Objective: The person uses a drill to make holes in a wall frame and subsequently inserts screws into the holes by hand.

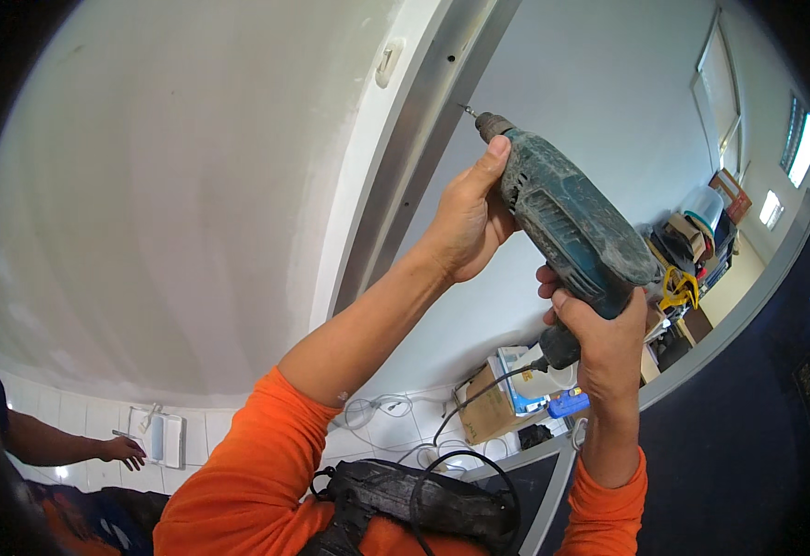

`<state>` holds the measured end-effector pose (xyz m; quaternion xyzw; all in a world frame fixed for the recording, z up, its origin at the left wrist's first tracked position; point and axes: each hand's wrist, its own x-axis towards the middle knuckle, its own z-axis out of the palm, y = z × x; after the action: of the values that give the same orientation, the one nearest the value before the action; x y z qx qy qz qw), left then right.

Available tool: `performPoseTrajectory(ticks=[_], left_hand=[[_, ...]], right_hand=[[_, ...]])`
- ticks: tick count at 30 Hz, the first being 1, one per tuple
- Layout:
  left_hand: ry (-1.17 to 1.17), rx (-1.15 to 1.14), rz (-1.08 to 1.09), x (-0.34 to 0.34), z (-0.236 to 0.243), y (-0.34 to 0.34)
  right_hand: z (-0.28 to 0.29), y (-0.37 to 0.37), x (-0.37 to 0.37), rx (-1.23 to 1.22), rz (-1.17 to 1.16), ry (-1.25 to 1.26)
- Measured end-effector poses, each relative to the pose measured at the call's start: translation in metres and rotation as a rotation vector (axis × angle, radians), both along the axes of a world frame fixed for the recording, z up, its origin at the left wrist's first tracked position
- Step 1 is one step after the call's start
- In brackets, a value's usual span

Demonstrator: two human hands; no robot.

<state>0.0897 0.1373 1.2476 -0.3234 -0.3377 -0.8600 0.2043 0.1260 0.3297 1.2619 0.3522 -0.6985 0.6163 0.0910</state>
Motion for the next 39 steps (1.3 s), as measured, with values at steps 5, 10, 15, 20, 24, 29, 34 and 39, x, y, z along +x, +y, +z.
performPoseTrajectory(ticks=[5, 10, 15, 20, 24, 29, 34, 39], left_hand=[[-0.239, -0.468, 0.473, 0.015, -0.012, -0.015], [0.429, -0.443, 1.553, 0.019, -0.021, -0.017], [0.922, -0.494, 1.439, 0.027, 0.052, 0.019], [0.790, -0.940, 1.233, 0.033, 0.058, 0.006], [0.798, -0.850, 1.271, 0.024, 0.059, 0.007], [0.799, -0.831, 1.276, 0.024, 0.060, 0.006], [0.775, -0.883, 1.294, 0.023, 0.062, 0.009], [0.814, -0.721, 1.315, 0.016, 0.058, 0.015]], right_hand=[[0.000, 0.005, -0.002, 0.097, -0.103, 0.111], [0.010, -0.004, 0.011, 0.090, -0.099, 0.063], [-0.007, 0.033, -0.025, 0.323, -0.294, 0.680], [-0.001, 0.011, -0.004, 0.275, -0.234, 0.307], [0.007, -0.004, 0.009, 0.213, -0.203, 0.161], [0.008, 0.000, 0.007, 0.258, -0.231, 0.226], [0.012, 0.004, 0.004, 0.299, -0.213, 0.260], [0.010, 0.008, -0.004, 0.336, -0.179, 0.320]])
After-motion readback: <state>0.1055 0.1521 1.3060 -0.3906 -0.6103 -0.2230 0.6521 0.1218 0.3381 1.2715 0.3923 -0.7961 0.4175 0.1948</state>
